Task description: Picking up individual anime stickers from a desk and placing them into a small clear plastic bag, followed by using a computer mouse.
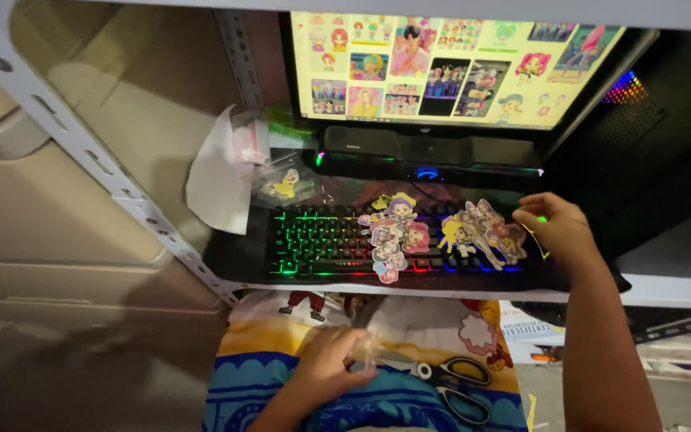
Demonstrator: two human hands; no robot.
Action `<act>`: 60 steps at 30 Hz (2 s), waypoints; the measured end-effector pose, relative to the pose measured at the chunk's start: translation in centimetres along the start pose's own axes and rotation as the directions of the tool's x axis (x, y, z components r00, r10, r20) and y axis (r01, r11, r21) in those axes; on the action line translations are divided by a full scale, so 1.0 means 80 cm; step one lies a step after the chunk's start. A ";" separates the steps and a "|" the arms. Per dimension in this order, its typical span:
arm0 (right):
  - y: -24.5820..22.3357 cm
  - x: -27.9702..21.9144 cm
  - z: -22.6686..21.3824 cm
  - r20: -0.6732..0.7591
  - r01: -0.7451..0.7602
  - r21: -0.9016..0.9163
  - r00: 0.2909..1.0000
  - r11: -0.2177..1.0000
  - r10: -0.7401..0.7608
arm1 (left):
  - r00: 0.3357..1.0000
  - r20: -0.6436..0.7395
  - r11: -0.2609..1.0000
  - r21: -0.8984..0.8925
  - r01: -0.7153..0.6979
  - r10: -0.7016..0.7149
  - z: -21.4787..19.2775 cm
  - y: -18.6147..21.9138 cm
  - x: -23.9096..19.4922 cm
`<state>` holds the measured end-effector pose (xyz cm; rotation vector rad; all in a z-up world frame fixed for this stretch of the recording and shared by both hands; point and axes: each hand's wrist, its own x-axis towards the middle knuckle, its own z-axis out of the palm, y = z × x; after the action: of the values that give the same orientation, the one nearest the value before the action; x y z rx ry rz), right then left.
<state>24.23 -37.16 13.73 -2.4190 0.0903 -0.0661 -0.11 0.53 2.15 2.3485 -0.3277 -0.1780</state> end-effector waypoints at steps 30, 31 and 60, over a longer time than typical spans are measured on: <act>-0.098 -0.161 0.099 0.292 0.557 0.507 0.607 0.658 -0.739 | 0.983 -0.169 0.990 0.131 -0.048 0.070 -0.199 0.062 0.234; -0.092 -0.162 0.110 0.294 0.554 0.510 0.606 0.658 -0.739 | 0.984 -0.168 0.991 0.131 -0.043 0.065 -0.197 0.062 0.255; 0.008 -0.117 0.104 -0.348 0.330 -0.399 0.809 0.856 -0.474 | 0.998 0.035 0.830 0.555 -0.060 0.049 -0.045 0.137 0.347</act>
<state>15.44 -31.42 6.86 -2.6628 -0.2422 -0.8605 25.27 -12.57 11.54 2.9133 -0.5122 -0.0811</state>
